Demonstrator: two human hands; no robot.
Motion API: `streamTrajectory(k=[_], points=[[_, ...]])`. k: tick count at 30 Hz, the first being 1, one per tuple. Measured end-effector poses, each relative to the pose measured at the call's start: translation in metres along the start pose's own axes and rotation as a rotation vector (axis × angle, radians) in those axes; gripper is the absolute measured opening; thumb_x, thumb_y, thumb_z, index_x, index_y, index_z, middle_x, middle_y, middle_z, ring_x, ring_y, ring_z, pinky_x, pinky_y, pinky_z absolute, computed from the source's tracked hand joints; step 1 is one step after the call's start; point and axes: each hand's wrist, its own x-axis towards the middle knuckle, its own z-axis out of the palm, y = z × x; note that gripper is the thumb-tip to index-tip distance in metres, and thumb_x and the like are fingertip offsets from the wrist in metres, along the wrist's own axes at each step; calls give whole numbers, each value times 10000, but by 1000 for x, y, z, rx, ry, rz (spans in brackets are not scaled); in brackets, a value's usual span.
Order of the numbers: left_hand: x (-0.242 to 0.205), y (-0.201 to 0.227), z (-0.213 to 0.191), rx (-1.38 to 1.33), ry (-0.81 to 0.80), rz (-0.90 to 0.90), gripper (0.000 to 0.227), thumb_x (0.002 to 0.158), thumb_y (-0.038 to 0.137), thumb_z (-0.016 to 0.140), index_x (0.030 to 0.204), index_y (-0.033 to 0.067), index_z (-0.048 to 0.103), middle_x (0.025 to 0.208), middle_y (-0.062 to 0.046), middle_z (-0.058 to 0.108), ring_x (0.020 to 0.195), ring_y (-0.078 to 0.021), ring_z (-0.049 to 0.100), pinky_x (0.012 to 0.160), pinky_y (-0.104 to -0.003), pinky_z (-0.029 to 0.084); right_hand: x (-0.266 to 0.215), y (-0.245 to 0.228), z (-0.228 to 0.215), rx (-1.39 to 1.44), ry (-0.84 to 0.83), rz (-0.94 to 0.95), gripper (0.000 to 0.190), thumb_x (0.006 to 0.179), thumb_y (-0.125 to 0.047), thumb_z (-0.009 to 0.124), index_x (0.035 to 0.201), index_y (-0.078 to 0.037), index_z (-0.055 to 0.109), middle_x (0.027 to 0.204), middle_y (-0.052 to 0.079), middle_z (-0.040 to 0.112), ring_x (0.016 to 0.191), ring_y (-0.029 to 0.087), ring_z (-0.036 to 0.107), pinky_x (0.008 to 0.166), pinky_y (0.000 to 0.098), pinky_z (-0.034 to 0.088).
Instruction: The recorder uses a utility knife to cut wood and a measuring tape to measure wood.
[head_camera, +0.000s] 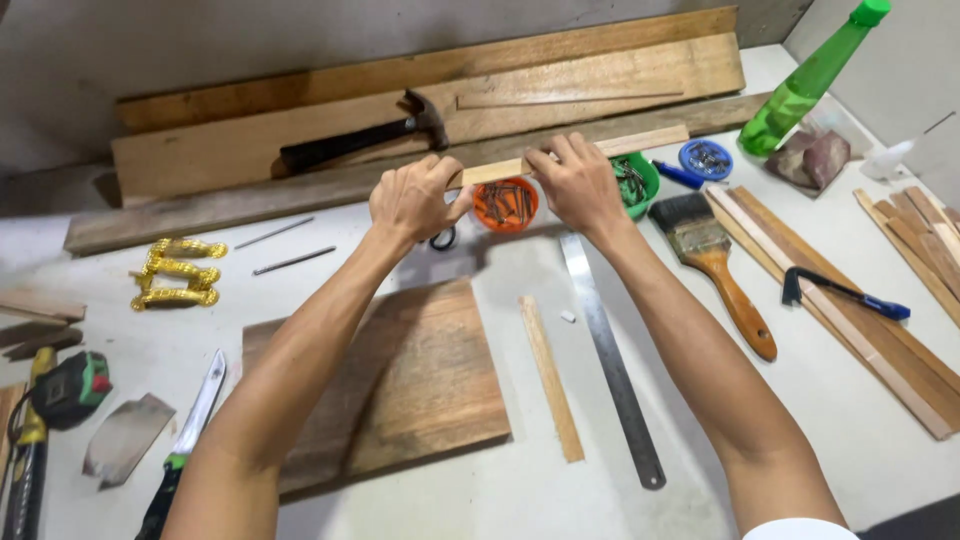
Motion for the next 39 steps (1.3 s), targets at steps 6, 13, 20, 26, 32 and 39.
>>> streamTrajectory(k=[6, 13, 20, 26, 32, 39], points=[[-79, 15, -46, 49, 102, 87, 290, 912, 420, 722, 891, 133, 690, 813, -73, 688, 637, -298, 666, 519, -443, 515, -21, -73, -51, 27, 35, -64, 249, 896, -143, 754, 1141, -112, 718, 1037, 40, 651, 965, 242, 591, 802, 396, 490], [-149, 33, -98, 78, 121, 107, 293, 906, 418, 747, 854, 136, 687, 774, -38, 668, 576, -244, 629, 479, -414, 500, -39, -135, -91, 6, 54, -129, 214, 907, -177, 764, 1102, -106, 712, 1022, 34, 652, 980, 235, 589, 825, 391, 461], [-207, 23, -110, 103, 210, 129, 195, 865, 302, 778, 910, 122, 716, 802, -33, 655, 697, -194, 631, 587, -368, 521, -55, -182, -98, 41, 53, -150, 271, 875, -211, 819, 1095, -140, 677, 1024, 18, 613, 978, 200, 607, 900, 410, 449], [-250, -5, -100, 137, 133, 64, 195, 883, 263, 777, 992, 105, 743, 818, -46, 669, 691, -164, 588, 629, -338, 500, -69, -217, -78, 197, -32, -117, 325, 870, -208, 847, 1136, -119, 681, 1039, 30, 604, 939, 216, 615, 795, 385, 440], [-278, -31, -98, 65, 131, 17, 195, 846, 158, 792, 1029, 102, 753, 883, -61, 721, 782, -181, 636, 761, -353, 540, -58, -245, -65, 239, -62, -126, 273, 853, -187, 842, 1057, -98, 685, 1014, 43, 621, 888, 219, 614, 773, 383, 462], [-311, -42, -105, -95, 191, -63, 84, 858, 87, 825, 899, 103, 754, 989, -39, 762, 944, -211, 696, 906, -388, 562, -71, -267, -22, 460, -131, -7, 115, 896, -38, 735, 958, -59, 640, 974, 73, 668, 884, 246, 654, 778, 388, 516]])
